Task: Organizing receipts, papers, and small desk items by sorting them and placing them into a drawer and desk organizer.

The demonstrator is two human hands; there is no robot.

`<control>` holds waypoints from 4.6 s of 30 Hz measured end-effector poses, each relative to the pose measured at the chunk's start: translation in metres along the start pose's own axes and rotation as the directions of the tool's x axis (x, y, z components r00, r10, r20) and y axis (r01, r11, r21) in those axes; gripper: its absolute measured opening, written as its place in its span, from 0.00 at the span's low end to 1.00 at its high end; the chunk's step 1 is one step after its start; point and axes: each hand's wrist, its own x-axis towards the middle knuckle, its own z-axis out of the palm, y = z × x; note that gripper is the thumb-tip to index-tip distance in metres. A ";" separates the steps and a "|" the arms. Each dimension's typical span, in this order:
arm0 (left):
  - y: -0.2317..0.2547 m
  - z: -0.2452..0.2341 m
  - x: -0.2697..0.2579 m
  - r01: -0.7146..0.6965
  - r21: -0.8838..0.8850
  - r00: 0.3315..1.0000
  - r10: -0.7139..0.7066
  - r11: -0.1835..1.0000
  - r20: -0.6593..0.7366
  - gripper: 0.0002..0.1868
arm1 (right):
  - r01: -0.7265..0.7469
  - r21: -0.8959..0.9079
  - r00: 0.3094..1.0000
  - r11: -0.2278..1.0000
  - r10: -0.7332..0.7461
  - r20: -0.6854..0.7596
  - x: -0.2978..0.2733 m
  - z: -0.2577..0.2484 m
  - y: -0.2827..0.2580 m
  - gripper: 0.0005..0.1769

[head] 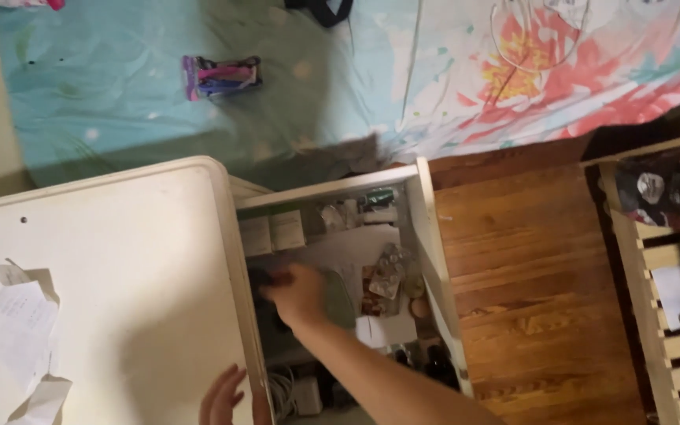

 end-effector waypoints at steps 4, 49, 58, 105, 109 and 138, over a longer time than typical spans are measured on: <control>-0.051 0.028 -0.020 0.210 -0.082 0.976 -0.214 0.974 -0.050 0.24 | -0.118 0.103 0.988 0.988 0.107 0.112 0.015 0.027 0.015 0.07; -0.254 -0.330 -0.032 0.133 0.076 0.809 -0.064 0.988 -0.585 0.21 | 0.441 -0.171 0.735 0.881 -0.245 0.633 -0.266 0.242 -0.038 0.11; -0.377 -0.256 -0.046 0.170 0.101 0.766 -0.067 0.980 -0.639 0.17 | 0.648 -0.761 0.762 0.030 -0.037 0.647 -0.276 0.391 0.060 0.24; -0.415 -0.269 -0.043 0.250 -0.354 0.751 -0.411 0.901 -0.516 0.14 | 0.871 -0.469 0.488 0.145 -0.137 0.862 -0.262 0.683 -0.050 0.25; -0.403 -0.287 -0.047 0.219 -0.358 0.796 -0.379 0.908 -0.472 0.13 | 0.966 -0.248 0.256 0.072 -0.121 0.959 -0.264 0.670 -0.064 0.24; -0.195 -0.347 -0.012 0.128 -0.943 0.766 -0.635 0.308 -0.104 0.56 | 0.617 -0.248 0.445 0.747 -0.071 0.893 -0.240 0.373 -0.075 0.06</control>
